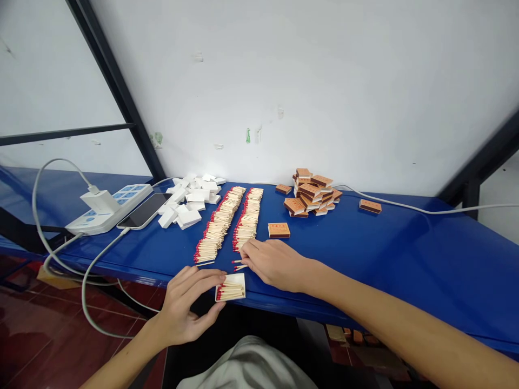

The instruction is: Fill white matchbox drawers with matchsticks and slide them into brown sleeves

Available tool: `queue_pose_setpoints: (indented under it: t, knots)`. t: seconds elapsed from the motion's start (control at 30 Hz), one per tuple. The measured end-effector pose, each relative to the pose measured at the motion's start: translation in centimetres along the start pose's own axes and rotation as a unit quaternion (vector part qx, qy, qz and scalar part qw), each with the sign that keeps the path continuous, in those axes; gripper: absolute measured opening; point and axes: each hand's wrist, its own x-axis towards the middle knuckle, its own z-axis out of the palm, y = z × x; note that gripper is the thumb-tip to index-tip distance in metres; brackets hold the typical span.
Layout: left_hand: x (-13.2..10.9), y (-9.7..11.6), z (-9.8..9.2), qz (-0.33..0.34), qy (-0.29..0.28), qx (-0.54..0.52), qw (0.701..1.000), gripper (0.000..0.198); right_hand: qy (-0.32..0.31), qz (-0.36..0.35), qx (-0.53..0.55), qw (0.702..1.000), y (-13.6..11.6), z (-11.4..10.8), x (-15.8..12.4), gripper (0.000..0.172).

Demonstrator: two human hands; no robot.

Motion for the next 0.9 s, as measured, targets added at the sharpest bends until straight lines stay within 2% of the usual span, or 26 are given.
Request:
queue_pose_setpoints:
  t: [0.13, 0.23, 0.33, 0.57, 0.7, 0.9]
  knots:
    - [-0.2, 0.0, 0.1, -0.005, 0.004, -0.006, 1.0, 0.034, 0.057, -0.011, 0.072, 0.996, -0.2, -0.1, 0.0, 0.018]
    - [-0.2, 0.0, 0.1, -0.013, 0.002, -0.003, 1.0, 0.036, 0.105, -0.058, 0.112, 0.986, -0.6, -0.1, -0.1, 0.017]
    - [-0.2, -0.1, 0.1, -0.014, 0.005, 0.0, 1.0, 0.037, 0.124, -0.103, 0.118, 0.98, -1.0, 0.3, -0.1, 0.017]
    - [-0.4, -0.2, 0.2, -0.016, 0.001, -0.001, 1.0, 0.038, 0.126, -0.111, 0.118, 0.979, -0.7, 0.7, 0.0, 0.017]
    - [-0.1, -0.1, 0.1, -0.009, -0.007, -0.006, 1.0, 0.032, 0.14, -0.061, 0.098, 0.983, -0.1, 0.0, -0.2, 0.008]
    - [0.0, -0.2, 0.2, -0.005, 0.003, -0.01, 1.0, 0.031, 0.06, -0.019, 0.072, 0.995, 0.8, -0.3, -0.2, 0.007]
